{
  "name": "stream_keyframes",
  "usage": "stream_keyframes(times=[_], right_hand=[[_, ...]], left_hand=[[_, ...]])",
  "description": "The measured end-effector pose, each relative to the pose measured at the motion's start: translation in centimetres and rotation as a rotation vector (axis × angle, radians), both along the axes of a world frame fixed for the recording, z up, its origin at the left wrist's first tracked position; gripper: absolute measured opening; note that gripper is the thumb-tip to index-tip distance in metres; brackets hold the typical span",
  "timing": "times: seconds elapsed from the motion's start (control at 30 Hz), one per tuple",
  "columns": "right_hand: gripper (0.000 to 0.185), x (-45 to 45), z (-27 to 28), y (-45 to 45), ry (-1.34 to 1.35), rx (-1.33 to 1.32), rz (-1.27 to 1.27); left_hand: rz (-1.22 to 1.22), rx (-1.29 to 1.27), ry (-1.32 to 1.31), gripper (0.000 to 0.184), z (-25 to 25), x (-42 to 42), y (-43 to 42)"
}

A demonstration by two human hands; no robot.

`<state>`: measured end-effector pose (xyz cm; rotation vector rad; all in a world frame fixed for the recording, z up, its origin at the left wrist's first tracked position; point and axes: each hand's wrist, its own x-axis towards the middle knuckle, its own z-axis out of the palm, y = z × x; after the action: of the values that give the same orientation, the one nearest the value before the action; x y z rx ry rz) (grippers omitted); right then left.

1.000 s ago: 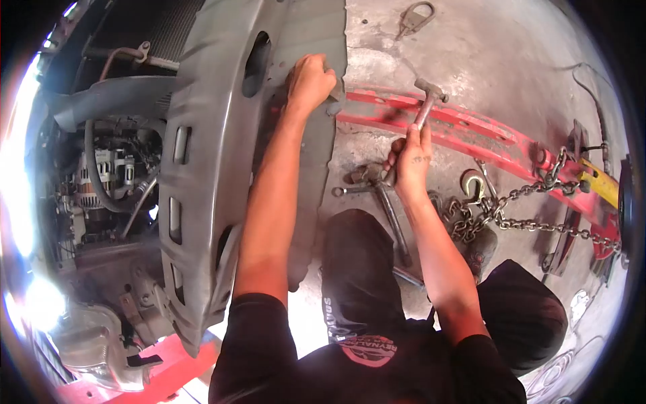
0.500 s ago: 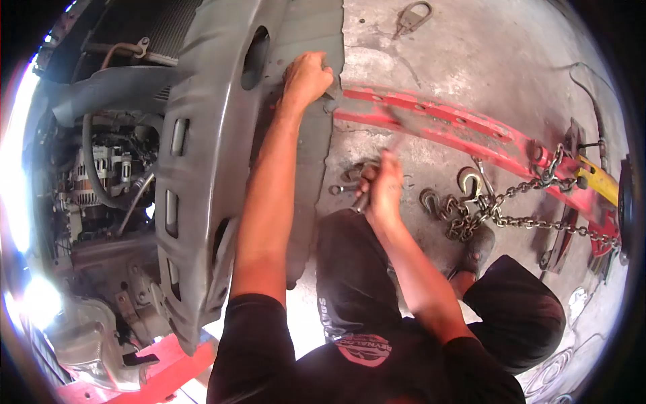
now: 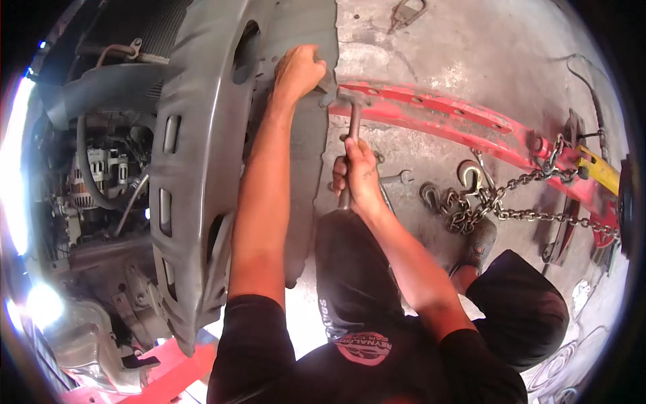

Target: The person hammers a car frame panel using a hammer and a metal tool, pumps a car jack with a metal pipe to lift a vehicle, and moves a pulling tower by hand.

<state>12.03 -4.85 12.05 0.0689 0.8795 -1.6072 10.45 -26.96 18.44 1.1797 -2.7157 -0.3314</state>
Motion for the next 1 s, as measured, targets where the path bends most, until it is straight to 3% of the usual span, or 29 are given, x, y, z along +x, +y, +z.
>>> stream_keyframes(times=[0.13, 0.27, 0.3, 0.33, 0.4, 0.5, 0.63, 0.73, 0.77, 0.8, 0.9, 1.0], right_hand=[[0.022, -2.0, -1.2, 2.3, 0.168, 0.139, -0.153], [0.023, -0.2, -0.6, 1.4, 0.116, 0.215, -0.493], [0.023, 0.1, -0.9, 0.5, 0.219, 0.16, -0.351], [0.022, -0.4, -1.3, -0.4, 0.211, 0.094, -0.047], [0.024, -2.3, -0.5, -0.9, 0.056, -0.005, -0.003], [0.024, -1.5, -1.0, 2.0, 0.151, 0.124, -0.126], [0.024, 0.6, -1.5, 1.7, -0.084, 0.215, -0.519], [0.024, -1.0, -0.7, -0.5, -0.046, 0.018, 0.051], [0.025, -1.7, -0.4, -1.0, 0.146, 0.051, 0.04], [0.025, -1.9, -0.1, -0.1, 0.123, 0.062, 0.026], [0.024, -2.5, -0.1, 1.9, 0.097, 0.109, -0.079], [0.022, 0.0, -0.3, 2.7, -0.05, 0.151, -0.49]], left_hand=[[-0.005, -0.037, 0.066, 0.041, -0.7, 0.4, -1.1], [0.018, 0.016, 0.046, 0.042, -0.3, 0.3, -0.1], [0.016, 0.012, 0.05, 0.042, -0.3, 0.3, -0.4], [0.014, 0.009, 0.049, 0.042, -0.4, 0.4, -0.6], [0.01, 0.027, 0.009, 0.044, -0.2, 0.5, -0.2], [0.018, 0.04, -0.023, 0.05, 0.2, 0.3, -0.1], [0.014, -0.004, 0.009, 0.049, 0.2, 0.0, -0.2], [0.019, 0.013, 0.039, 0.048, -0.4, 0.5, -0.7], [0.015, 0.019, 0.061, 0.048, -0.6, 0.6, -0.9], [0.028, 0.036, 0.04, 0.048, -1.0, 0.8, -0.7], [0.045, 0.052, -0.015, 0.046, -0.5, 0.7, 0.1], [0.033, 0.0, -0.055, 0.043, 0.6, 0.0, 0.3]])
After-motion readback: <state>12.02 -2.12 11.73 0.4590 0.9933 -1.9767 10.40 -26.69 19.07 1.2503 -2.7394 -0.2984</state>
